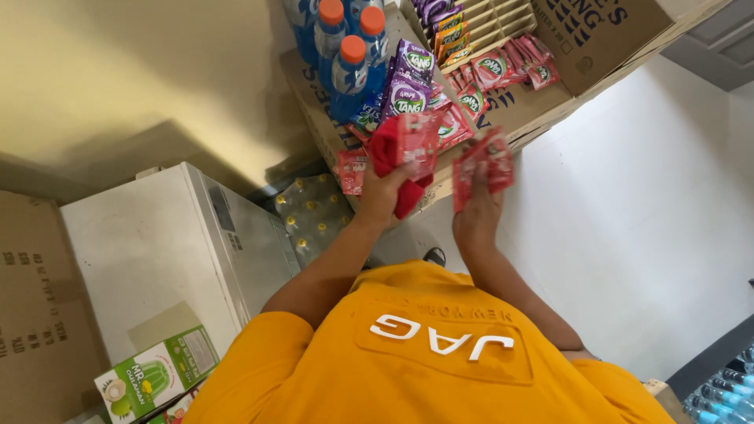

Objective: Wiping juice powder packets with a red cloth and organizing them into rows on top of cardboard boxes.

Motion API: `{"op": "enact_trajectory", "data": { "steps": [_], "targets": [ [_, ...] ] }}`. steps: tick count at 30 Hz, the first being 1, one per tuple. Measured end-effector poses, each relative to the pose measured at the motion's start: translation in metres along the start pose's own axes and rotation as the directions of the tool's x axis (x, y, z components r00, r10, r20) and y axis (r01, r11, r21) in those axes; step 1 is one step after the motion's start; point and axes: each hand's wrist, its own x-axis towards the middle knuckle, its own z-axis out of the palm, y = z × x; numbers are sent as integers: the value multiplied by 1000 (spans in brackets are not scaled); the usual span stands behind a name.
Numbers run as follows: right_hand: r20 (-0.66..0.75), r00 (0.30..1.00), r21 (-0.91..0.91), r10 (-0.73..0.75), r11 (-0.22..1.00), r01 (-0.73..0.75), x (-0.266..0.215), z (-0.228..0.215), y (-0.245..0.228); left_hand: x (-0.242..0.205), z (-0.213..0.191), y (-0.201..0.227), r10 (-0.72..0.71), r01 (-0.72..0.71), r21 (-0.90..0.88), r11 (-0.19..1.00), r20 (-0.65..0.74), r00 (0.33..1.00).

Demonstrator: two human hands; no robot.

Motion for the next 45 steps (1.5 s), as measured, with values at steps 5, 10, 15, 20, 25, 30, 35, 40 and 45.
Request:
{"op": "enact_trajectory", "data": {
  "steps": [5,10,15,20,25,30,35,40,45],
  "targets": [
    [279,960,-293,11,953,74,-18,3,5,-27,41,10,530,-701,253,667,500,685],
    [530,832,-495,162,857,148,-1,-29,12,-23,40,9,671,-751,508,421,383,635],
    [582,732,-498,353,867,-23,4,-22,-2,-15,25,14,683,-731,571,375,363,634],
    [533,660,-464,530,835,-296,-30,14,-24,-1,-14,37,645,-614,566,550,178,743],
    [495,425,-238,758,589,-773,-4,-12,2,-12,-46,72,674,-552,699,454,135,726],
    [364,468,-278,805,573,-771,16,-33,55,-24,-95,57,547,-461,551,696,9,837],
    [345,373,-338,862,484,-807,52,-75,112,-38,-114,19,189,-137,602,787,-23,982],
    [244,383,-340,891,449,-826,65,-55,110,-6,-146,-20,175,-12,672,741,-177,969],
    [157,501,-354,851,522,-776,81,-26,73,40,-138,32,154,32,919,393,-100,983]
  ]
}}
